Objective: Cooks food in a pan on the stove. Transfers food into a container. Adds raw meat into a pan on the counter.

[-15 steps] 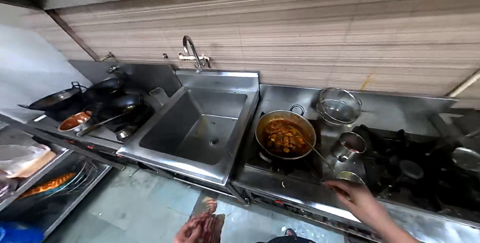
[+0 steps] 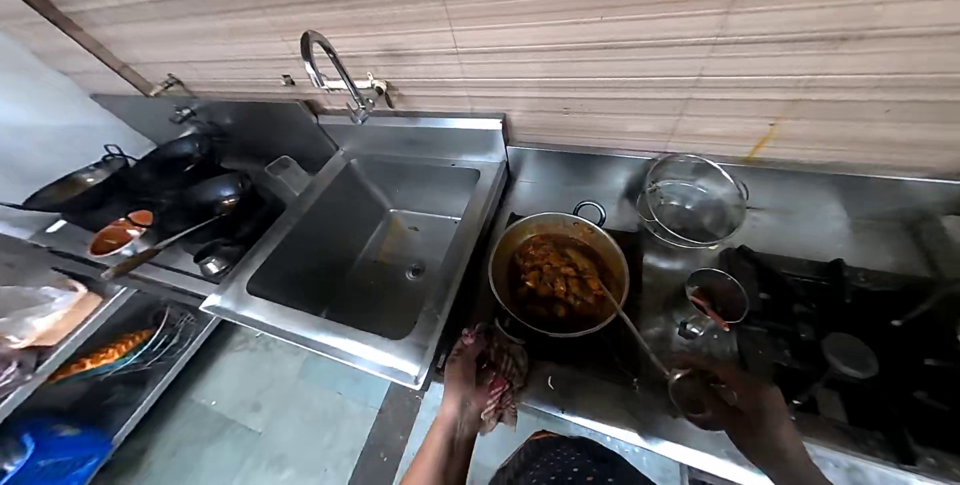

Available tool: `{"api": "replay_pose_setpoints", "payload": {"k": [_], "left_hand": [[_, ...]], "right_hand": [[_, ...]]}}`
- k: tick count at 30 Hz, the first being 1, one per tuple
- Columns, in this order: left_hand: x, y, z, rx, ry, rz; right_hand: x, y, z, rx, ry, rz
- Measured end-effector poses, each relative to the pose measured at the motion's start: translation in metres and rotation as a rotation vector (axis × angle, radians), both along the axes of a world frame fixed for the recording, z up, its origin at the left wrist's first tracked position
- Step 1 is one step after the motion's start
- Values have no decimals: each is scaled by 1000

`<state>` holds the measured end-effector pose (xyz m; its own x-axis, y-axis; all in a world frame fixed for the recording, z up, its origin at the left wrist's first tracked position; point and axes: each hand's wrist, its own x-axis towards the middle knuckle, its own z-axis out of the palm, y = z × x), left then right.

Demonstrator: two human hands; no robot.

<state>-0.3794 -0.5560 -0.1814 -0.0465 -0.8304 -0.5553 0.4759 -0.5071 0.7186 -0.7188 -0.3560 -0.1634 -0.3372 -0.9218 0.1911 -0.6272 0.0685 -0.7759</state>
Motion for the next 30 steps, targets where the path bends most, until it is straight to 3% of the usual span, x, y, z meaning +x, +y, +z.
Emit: {"api": "replay_pose_setpoints", "payload": {"k": [3,7,12,15,19,25,28,30], "left_hand": [[-13,-9,15,-32,-128,-80],[-17,-16,-2,92,-337,-88],[-14,-7,-11,55,31,39],[-13,-4,-5,48,58,92],[-11,-2,-25,-12,-21,104],[-9,-6,-32,198,-245,-158],[-7,-14,-26,318,-210,-291],[-3,-19,-18,278,-93,-350]], "right_hand": [[-11,-3,-3,40,-26,-11],[-19,-13,-3,30,-48,-13],[-22,-29,-9,-10,-83,36],[-15,-42,-8,9,-78,56],[-11,-51,-8,7,-50,71],[6,-43,5,29,24,-39],[18,-35,8,18,31,-115],[25,-28,5,23,0,-140]]}}
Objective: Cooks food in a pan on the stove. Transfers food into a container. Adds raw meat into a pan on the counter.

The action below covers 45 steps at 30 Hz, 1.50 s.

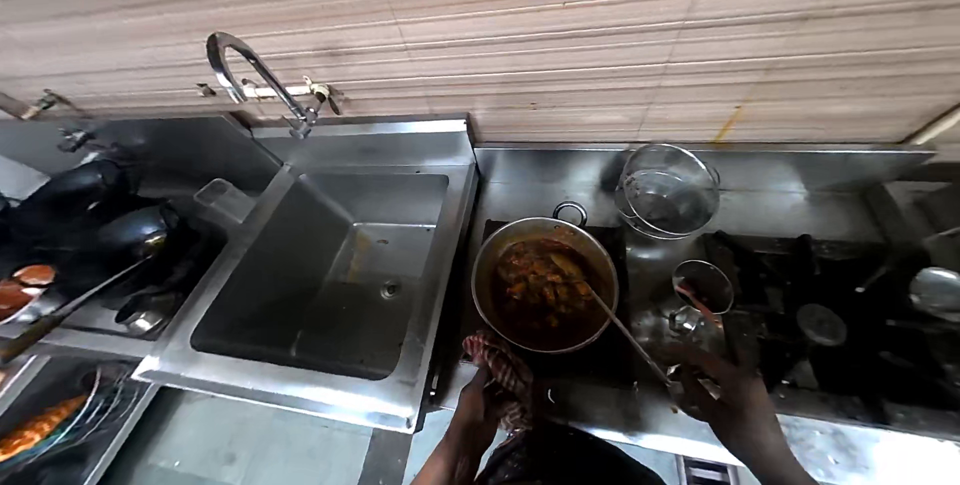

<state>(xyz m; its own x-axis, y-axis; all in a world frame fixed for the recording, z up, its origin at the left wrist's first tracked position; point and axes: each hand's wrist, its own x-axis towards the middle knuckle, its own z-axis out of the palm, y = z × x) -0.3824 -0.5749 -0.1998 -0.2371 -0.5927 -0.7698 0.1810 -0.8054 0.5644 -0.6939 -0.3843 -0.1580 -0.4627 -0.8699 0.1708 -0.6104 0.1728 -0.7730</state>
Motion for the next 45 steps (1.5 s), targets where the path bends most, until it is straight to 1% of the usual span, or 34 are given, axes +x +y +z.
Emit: {"api": "replay_pose_setpoints", "payload": {"k": [3,5,7,9,11,13,16,18,19,21,24,25,29,32,35,37,39,42,43,45], "left_hand": [[7,-10,3,-92,230,-3],[14,-14,-7,-105,355,-34],[19,-17,-16,-114,409,-88],[21,-20,-22,-143,388,-140],[21,-21,-24,-173,275,-183],[13,-21,-25,-188,159,-168],[-8,-25,-24,-157,191,-98],[-15,-31,-21,-122,235,-105],[-17,-34,-18,-111,219,-116],[-24,-37,-8,-73,106,-132],[-39,-33,0,-23,-39,-148],[-40,-31,0,-26,-63,-153],[-34,-27,-4,-54,-86,-167],[-35,-25,-9,-17,-79,-105],[-39,-25,-9,-6,-69,-68],[-39,-27,-8,13,-22,-50],[-37,-31,-5,57,86,3],[-31,-30,-10,63,344,107],[-28,-29,-11,58,395,110],[-27,-30,-13,57,409,84]], "right_hand": [[7,9,-6,14,-32,-32],[11,13,-10,14,-47,-49],[14,15,-8,11,-43,-68],[17,16,-3,9,-34,-91],[21,18,-2,11,-27,-100],[23,21,-3,6,-16,-102],[24,25,-2,13,-26,-105],[26,24,-3,15,-33,-102],[27,22,-4,19,-26,-106],[28,18,-3,29,18,-141],[26,6,6,137,135,-235],[25,-2,9,211,147,-251],[21,-47,13,641,93,-186],[23,-79,8,804,99,-132],[25,-106,0,877,160,-67],[25,-115,-5,902,177,-46],[24,-118,-10,902,203,-52],[26,-115,-12,890,232,-67],[27,-114,-14,896,241,-74],[28,-113,-17,897,251,-95]]}}
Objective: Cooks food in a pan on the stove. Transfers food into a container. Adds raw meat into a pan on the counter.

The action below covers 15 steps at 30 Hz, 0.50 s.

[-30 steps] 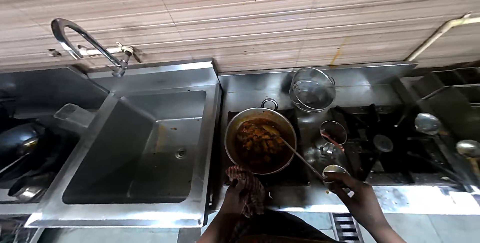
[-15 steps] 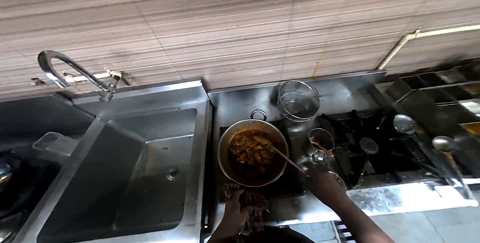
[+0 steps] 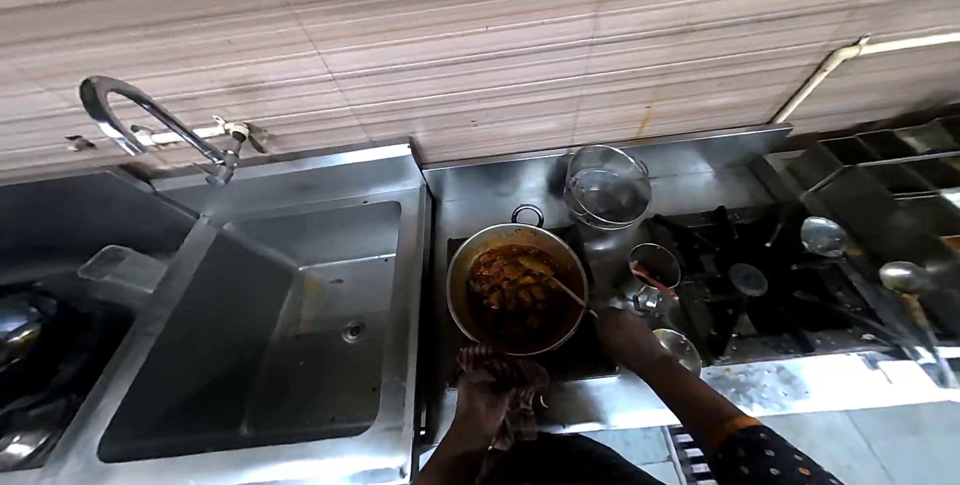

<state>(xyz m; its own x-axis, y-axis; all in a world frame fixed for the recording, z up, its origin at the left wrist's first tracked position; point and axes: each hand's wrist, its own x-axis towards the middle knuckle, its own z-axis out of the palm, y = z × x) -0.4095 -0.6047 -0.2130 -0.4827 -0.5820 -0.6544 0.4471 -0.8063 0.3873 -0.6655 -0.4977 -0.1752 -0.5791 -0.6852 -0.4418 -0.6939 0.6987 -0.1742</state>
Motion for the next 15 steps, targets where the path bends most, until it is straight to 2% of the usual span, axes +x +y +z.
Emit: {"api": "replay_pose_setpoints", "payload": {"k": [9,15], "left_hand": [[3,-1,-14,-107,-58,-195],[-12,0,-10,-74,-402,-229]], "right_hand": [[7,1,-5,-69,26,-22],[6,8,-17,-62,39,-64]]}}
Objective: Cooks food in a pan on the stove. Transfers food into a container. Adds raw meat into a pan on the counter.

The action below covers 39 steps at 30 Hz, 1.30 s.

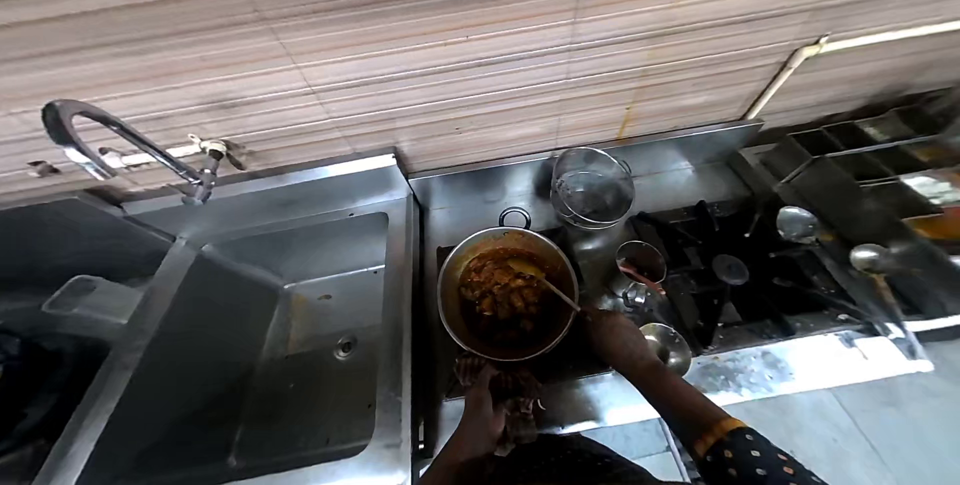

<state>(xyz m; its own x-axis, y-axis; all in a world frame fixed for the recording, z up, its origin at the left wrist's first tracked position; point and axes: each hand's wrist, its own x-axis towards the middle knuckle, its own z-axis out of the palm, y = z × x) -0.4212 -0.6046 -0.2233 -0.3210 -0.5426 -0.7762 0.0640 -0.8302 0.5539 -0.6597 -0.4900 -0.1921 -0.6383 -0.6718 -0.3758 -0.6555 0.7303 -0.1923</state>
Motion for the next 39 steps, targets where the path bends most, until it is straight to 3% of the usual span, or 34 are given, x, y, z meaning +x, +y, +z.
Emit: {"api": "replay_pose_setpoints", "payload": {"k": [4,7,11,13,16,20,25,30,35,39], "left_hand": [[-10,-2,9,46,-160,37],[-11,-6,5,69,-132,49],[-13,-7,7,48,-114,77],[-13,-10,14,31,-142,57],[-5,-14,17,-11,-155,2],[10,-10,23,-93,-156,-37],[37,-10,32,-191,-197,-129],[68,-1,38,-273,-207,-140],[82,20,60,-252,-224,-215],[77,54,67,-276,-121,-296]], "right_hand": [[3,8,33,10,43,25],[1,10,65,11,100,44],[-7,8,79,111,148,71],[-7,12,77,136,51,70],[7,26,75,46,-275,-37],[46,34,32,-182,-724,-272],[100,14,-8,-493,-902,-418],[106,34,3,-443,-678,-301],[107,93,52,-322,-268,-86],[121,154,64,-289,42,43]]}}
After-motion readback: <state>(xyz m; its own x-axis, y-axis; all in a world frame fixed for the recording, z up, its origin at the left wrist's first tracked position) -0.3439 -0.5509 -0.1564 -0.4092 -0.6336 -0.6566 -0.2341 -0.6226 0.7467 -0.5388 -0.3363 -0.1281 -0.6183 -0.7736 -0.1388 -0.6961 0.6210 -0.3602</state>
